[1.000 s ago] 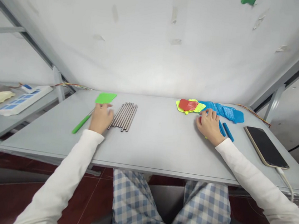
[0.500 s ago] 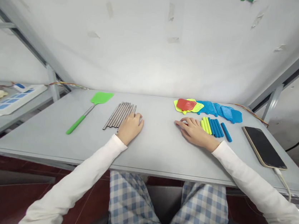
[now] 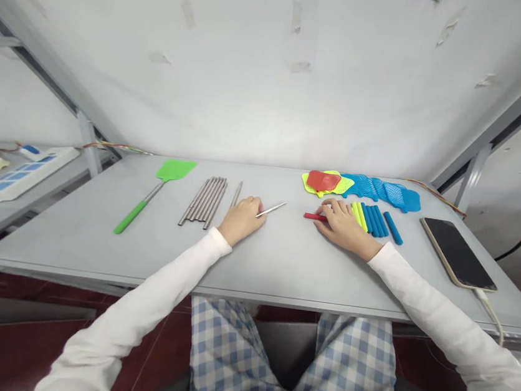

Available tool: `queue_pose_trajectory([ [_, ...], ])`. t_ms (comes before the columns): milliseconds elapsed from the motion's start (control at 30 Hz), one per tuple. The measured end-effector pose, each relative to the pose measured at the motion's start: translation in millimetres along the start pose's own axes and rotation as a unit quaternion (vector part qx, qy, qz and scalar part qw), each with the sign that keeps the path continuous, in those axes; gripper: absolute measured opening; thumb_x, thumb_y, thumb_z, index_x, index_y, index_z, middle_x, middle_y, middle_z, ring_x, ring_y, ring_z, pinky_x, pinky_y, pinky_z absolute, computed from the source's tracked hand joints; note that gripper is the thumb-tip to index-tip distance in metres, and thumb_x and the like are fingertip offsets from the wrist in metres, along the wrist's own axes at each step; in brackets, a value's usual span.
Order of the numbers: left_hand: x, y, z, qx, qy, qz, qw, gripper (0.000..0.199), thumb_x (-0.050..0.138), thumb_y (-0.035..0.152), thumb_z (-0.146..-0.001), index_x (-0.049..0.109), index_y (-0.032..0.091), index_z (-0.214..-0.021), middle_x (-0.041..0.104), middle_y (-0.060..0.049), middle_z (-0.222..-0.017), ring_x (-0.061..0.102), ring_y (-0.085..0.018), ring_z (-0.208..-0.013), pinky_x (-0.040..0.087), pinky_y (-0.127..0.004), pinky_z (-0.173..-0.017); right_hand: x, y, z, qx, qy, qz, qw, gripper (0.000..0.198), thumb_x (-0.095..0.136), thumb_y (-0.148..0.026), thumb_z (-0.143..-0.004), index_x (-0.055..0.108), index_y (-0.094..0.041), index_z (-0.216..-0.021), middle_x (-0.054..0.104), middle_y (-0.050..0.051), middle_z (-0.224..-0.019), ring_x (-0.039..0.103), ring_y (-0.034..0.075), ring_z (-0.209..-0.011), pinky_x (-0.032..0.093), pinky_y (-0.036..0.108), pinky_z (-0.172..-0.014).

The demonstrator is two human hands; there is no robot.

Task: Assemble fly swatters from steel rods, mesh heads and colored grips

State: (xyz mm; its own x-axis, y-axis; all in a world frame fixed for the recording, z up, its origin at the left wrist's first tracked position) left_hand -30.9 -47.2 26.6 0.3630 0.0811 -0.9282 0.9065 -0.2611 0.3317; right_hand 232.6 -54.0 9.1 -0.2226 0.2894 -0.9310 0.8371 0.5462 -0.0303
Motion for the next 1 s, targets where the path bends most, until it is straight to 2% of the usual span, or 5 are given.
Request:
queue_pose_trajectory([
  [100,9,17,-20,0.014,-0.083,0.211,0.974,0.013,0.063,0.030,-0.073,0.060,0.019,-0.080,0.065,-0.004,-0.078,0.061,-0.018,-0.072,0.048,-0.031,-0.070,0,1,-1,0.005,-0.003,0.008,1.000,0.027,0.043,-0.036,-0.094,0.061,-0.017,-0.101,0.059,0.016,-0.112,0.051,0.031,-0.098,0.039,0.042,-0.083],
  [200,22,35,-41,0.003,-0.135,0.457,0.879,0.018,0.062,0.035,-0.075,0.056,0.019,-0.080,0.062,0.000,-0.070,0.057,-0.012,-0.061,0.048,-0.026,-0.061,-2,3,-2,0.017,0.004,0.006,1.000,0.025,0.043,-0.034,-0.095,0.061,-0.017,-0.100,0.061,0.015,-0.107,0.051,0.030,-0.097,0.037,0.041,-0.082],
  [333,38,41,-54,-0.043,-0.046,0.658,0.751,0.012,0.057,0.028,-0.078,0.050,0.018,-0.077,0.062,-0.001,-0.073,0.061,-0.011,-0.068,0.051,-0.026,-0.068,-4,5,-3,0.064,0.020,0.000,0.998,0.024,0.040,-0.030,-0.097,0.060,-0.018,-0.100,0.064,0.013,-0.101,0.051,0.028,-0.093,0.034,0.038,-0.079],
  [433,46,32,-54,-0.107,0.004,0.709,0.697,0.003,0.051,0.021,-0.076,0.051,0.017,-0.075,0.062,-0.002,-0.075,0.063,-0.011,-0.074,0.053,-0.029,-0.078,-3,5,-3,0.079,0.013,-0.006,0.997,0.027,0.036,-0.028,-0.099,0.060,-0.018,-0.103,0.065,0.013,-0.103,0.051,0.028,-0.093,0.033,0.037,-0.077],
  [1000,52,19,-55,-0.144,0.076,0.730,0.664,0.008,0.056,0.023,-0.073,0.050,0.019,-0.078,0.063,-0.001,-0.074,0.066,-0.012,-0.080,0.052,-0.037,-0.095,-2,5,-5,0.066,0.054,-0.149,0.985,0.027,0.040,-0.034,-0.098,0.061,-0.019,-0.105,0.066,0.012,-0.104,0.054,0.028,-0.098,0.038,0.039,-0.084],
])
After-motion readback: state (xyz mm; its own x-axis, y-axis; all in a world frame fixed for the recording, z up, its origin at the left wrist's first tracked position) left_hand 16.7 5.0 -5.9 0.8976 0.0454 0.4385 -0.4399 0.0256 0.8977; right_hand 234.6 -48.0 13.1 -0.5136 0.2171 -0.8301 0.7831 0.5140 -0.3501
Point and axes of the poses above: each hand's wrist, its own z-axis away from the middle knuckle, its own x-axis out of the palm, y = z × x, the point moved 2 cm from there along -z, towards the middle knuckle
